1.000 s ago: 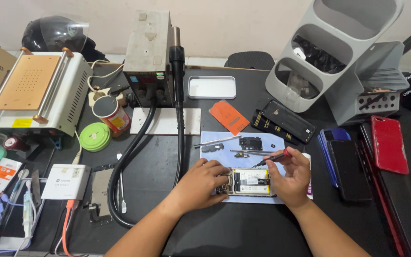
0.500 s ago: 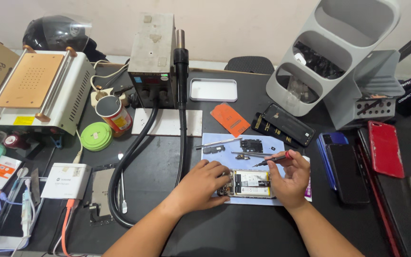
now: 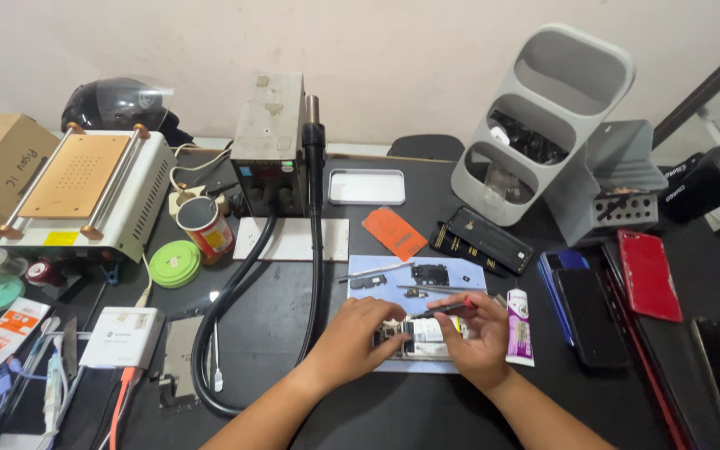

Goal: The person disassembles a smartphone, removes the motherboard, and uses a screwdriver to unscrew components from the board. They then place the motherboard back into the phone chassis and continue to manipulate internal parts.

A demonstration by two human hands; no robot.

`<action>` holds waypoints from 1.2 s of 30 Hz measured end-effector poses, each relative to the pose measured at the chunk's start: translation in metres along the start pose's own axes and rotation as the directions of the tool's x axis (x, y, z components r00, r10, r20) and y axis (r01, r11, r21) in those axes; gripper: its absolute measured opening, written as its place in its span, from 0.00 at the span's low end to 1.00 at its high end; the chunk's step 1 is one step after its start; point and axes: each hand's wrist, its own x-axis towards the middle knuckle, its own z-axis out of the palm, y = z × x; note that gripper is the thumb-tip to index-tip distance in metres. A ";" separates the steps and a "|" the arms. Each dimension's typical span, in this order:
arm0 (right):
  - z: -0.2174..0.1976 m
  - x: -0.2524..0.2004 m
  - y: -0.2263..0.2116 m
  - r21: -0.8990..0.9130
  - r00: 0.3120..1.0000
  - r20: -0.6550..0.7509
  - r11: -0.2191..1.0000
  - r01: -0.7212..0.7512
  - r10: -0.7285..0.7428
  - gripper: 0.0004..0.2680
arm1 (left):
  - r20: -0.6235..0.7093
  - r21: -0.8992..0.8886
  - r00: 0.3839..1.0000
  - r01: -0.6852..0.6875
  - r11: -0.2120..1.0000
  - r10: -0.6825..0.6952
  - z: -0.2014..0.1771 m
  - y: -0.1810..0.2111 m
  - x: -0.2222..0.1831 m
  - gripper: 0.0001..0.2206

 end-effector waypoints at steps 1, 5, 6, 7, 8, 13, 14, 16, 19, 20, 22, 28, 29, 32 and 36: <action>0.001 0.001 -0.003 0.033 1.000 0.021 0.999 0.011 -0.012 0.25 | 0.003 -0.072 0.998 0.064 0.995 -0.064 0.003 0.004 0.000 0.09; 0.000 0.012 -0.007 0.046 0.996 0.088 0.999 0.014 -0.018 0.26 | -0.036 -0.119 0.996 0.079 0.990 -0.084 0.008 0.007 0.003 0.05; -0.002 0.016 -0.005 0.050 0.993 0.115 0.999 0.011 -0.017 0.26 | -0.056 -0.121 0.994 0.085 0.989 -0.092 0.009 0.006 0.005 0.05; -0.002 0.018 -0.004 0.054 0.990 0.142 0.999 0.009 -0.017 0.27 | -0.075 -0.123 0.992 0.091 0.988 -0.101 0.010 0.005 0.007 0.05; -0.003 0.020 -0.003 0.041 0.986 0.164 0.999 -0.002 -0.005 0.27 | -0.077 -0.133 0.989 0.111 0.985 -0.122 0.010 0.005 0.007 0.05; -0.003 0.013 0.009 -0.002 0.990 0.140 1.000 -0.029 0.029 0.29 | -0.004 -0.205 0.966 0.251 0.946 -0.257 0.012 0.006 0.010 0.06; -0.003 0.010 0.010 0.005 0.991 0.131 0.999 -0.033 0.032 0.29 | -0.004 -0.184 0.973 0.226 0.956 -0.231 0.012 0.006 0.011 0.06; -0.003 0.003 0.010 0.015 0.993 0.110 0.998 -0.054 0.053 0.29 | 0.008 -0.151 0.983 0.182 0.972 -0.183 0.014 0.005 0.008 0.06; -0.006 0.003 0.014 -0.046 0.989 0.143 0.998 0.031 -0.024 0.29 | -0.044 -0.055 0.988 0.146 0.988 -0.149 0.018 -0.001 0.004 0.06; -0.006 0.004 0.015 -0.050 0.990 0.139 0.998 0.027 -0.020 0.29 | -0.056 -0.014 0.991 0.123 0.992 -0.123 0.018 -0.003 0.004 0.07; -0.005 0.003 0.015 -0.054 0.991 0.133 0.998 0.019 -0.012 0.29 | -0.076 0.069 0.994 0.079 0.994 -0.074 0.016 -0.004 0.003 0.10; -0.005 0.004 0.020 -0.084 0.993 0.111 0.996 -0.024 0.034 0.29 | 0.122 0.252 0.991 0.015 0.968 -0.048 -0.005 0.003 0.001 0.23; -0.004 0.007 0.023 -0.076 0.994 0.110 0.997 -0.017 0.025 0.29 | 0.143 0.287 0.989 0.005 0.958 -0.048 -0.008 0.001 0.002 0.22; -0.004 0.009 0.023 -0.061 0.992 0.120 0.997 -0.038 0.045 0.29 | 0.204 0.342 0.977 -0.019 0.940 -0.055 -0.015 -0.004 -0.006 0.20; -0.002 0.020 0.012 -0.092 0.988 0.149 0.995 -0.035 0.049 0.28 | 0.236 0.323 0.971 -0.110 0.940 0.033 -0.018 -0.008 -0.012 0.17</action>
